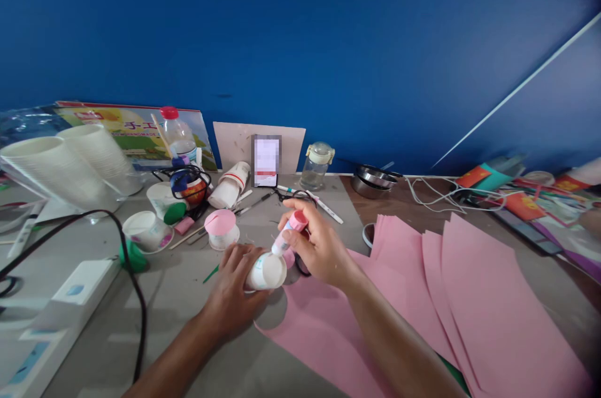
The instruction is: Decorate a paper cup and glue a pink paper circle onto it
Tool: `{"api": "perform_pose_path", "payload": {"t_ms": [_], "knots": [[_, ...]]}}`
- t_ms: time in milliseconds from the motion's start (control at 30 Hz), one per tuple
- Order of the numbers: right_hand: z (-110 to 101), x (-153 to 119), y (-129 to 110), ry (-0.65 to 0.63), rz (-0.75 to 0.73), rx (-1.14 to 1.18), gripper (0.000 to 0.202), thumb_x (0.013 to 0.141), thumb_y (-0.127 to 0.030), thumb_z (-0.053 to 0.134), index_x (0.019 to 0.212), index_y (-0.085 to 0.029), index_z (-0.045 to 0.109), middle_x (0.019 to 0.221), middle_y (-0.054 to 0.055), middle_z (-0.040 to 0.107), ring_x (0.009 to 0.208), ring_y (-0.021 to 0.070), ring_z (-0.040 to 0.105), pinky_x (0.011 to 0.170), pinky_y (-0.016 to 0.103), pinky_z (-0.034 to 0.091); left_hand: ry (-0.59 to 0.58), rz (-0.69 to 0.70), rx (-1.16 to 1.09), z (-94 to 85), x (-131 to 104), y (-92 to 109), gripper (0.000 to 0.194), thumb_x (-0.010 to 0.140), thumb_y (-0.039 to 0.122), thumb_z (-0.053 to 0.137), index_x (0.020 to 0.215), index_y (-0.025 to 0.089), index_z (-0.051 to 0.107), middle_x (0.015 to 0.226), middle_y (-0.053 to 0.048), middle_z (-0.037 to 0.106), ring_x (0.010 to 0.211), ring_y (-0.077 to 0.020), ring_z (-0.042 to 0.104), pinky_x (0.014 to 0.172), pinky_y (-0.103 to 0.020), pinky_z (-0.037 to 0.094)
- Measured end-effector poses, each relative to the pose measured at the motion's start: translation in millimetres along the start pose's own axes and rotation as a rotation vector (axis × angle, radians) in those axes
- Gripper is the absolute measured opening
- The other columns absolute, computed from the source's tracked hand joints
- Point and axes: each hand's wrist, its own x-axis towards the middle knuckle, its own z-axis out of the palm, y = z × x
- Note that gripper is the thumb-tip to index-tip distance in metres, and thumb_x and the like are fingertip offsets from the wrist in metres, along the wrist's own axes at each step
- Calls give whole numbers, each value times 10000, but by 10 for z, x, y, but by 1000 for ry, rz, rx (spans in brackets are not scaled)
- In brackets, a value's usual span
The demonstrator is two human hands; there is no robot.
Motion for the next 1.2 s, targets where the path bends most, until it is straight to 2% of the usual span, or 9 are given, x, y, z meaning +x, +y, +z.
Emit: {"api": "perform_pose_path", "payload": {"t_ms": [200, 467, 700, 867, 1067, 1200], "knots": [[-26, 19, -16, 37, 106, 32, 289, 883, -214, 526, 1167, -204, 469, 942, 28, 676, 722, 145, 635, 692, 305, 513, 33, -94, -26, -16, 13, -8, 464, 746, 246, 678, 1189, 222, 542, 1122, -99, 625, 1074, -304, 547, 944, -487, 448], [33, -20, -47, 35, 133, 65, 236, 871, -262, 573, 1091, -200, 514, 873, 19, 701, 696, 142, 639, 653, 279, 513, 59, -224, -59, -34, 36, 8, 417, 756, 279, 648, 1162, 220, 570, 1109, -96, 623, 1058, -306, 550, 918, -481, 462], [204, -133, -96, 44, 98, 72, 258, 876, -265, 591, 1118, -205, 526, 968, 60, 705, 742, 163, 651, 688, 293, 520, 37, -202, -44, 24, -5, -104, 442, 764, 317, 671, 1182, 233, 555, 1102, -87, 618, 1058, -312, 550, 905, -479, 469], [270, -159, -146, 59, 53, 26, 248, 857, -231, 598, 1098, -210, 543, 984, 51, 698, 858, 185, 653, 737, 292, 505, 10, -170, 9, 27, -10, -86, 435, 775, 320, 652, 1186, 214, 557, 1072, -90, 630, 1004, -301, 560, 876, -467, 473], [327, -164, -146, 93, -6, -86, 267, 850, -231, 607, 1110, -212, 549, 982, 62, 703, 852, 197, 653, 748, 308, 501, 26, -100, 58, 42, -14, -37, 455, 775, 297, 669, 1202, 215, 534, 1089, -90, 628, 1005, -296, 557, 898, -458, 459], [314, -98, -79, 152, -6, -58, 254, 844, -240, 603, 1089, -204, 547, 956, 52, 705, 807, 179, 659, 721, 284, 509, 32, -67, 92, 60, -17, -40, 452, 760, 291, 685, 1180, 217, 537, 1075, -90, 620, 999, -298, 549, 944, -474, 427]]}}
